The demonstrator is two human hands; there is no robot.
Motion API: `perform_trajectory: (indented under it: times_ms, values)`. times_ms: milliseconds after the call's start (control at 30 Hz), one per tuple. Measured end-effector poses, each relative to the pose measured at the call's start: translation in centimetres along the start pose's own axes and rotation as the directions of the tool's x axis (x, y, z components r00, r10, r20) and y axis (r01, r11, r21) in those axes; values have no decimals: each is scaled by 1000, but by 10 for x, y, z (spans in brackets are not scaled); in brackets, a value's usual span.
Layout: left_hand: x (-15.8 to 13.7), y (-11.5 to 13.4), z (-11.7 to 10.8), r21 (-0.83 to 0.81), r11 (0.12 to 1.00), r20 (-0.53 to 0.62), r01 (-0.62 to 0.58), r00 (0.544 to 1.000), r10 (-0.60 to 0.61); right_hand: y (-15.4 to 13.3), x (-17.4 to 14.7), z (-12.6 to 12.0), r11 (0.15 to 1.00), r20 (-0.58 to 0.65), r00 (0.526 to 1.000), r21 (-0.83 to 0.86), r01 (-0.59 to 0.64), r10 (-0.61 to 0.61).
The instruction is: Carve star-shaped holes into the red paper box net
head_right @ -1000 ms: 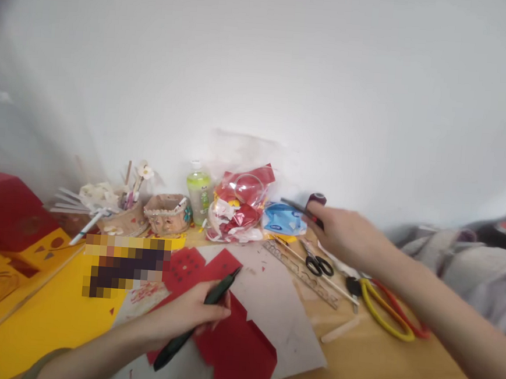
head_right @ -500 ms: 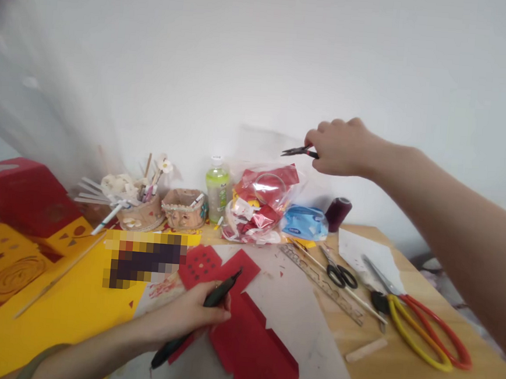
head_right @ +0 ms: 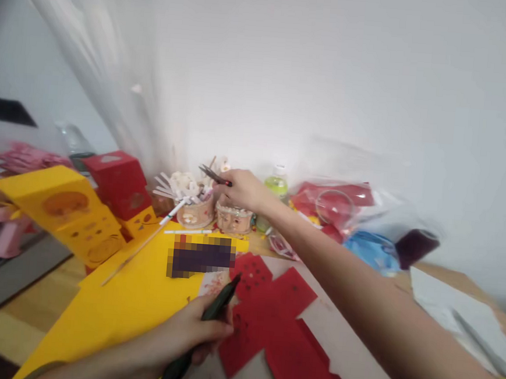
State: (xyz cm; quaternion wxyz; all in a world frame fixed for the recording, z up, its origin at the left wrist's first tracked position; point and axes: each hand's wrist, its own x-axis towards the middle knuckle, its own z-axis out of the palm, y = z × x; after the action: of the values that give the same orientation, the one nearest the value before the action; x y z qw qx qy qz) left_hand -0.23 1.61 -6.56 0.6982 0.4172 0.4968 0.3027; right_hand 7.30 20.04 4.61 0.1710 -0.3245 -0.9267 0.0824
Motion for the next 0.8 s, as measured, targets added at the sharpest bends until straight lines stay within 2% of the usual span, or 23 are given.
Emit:
perform_trajectory:
  times_ms: [167, 333, 467, 667, 800]
  values:
    - [-18, -1, -29, -49, 999, -79, 19, 997, -23, 7, 69, 34, 998, -43, 998, 20, 55, -54]
    - [-23, -4, -48, -77, 997, -124, 0, 992, -10, 6, 96, 54, 996, -82, 995, 58, 65, -61]
    - [-22, -8, -55, -90, 996, -117, -17, 993, 6, 10, 97, 55, 995, -147, 989, 94, 39, -25]
    - [-19, -7, -60, -87, 996, -94, -10, 996, 2, 27, 75, 22, 971, -294, 951, 239, -24, 96]
    - [-17, -4, -61, -86, 996, -82, -3, 997, -4, 43, 59, 13, 923, -262, 929, 349, -162, 262]
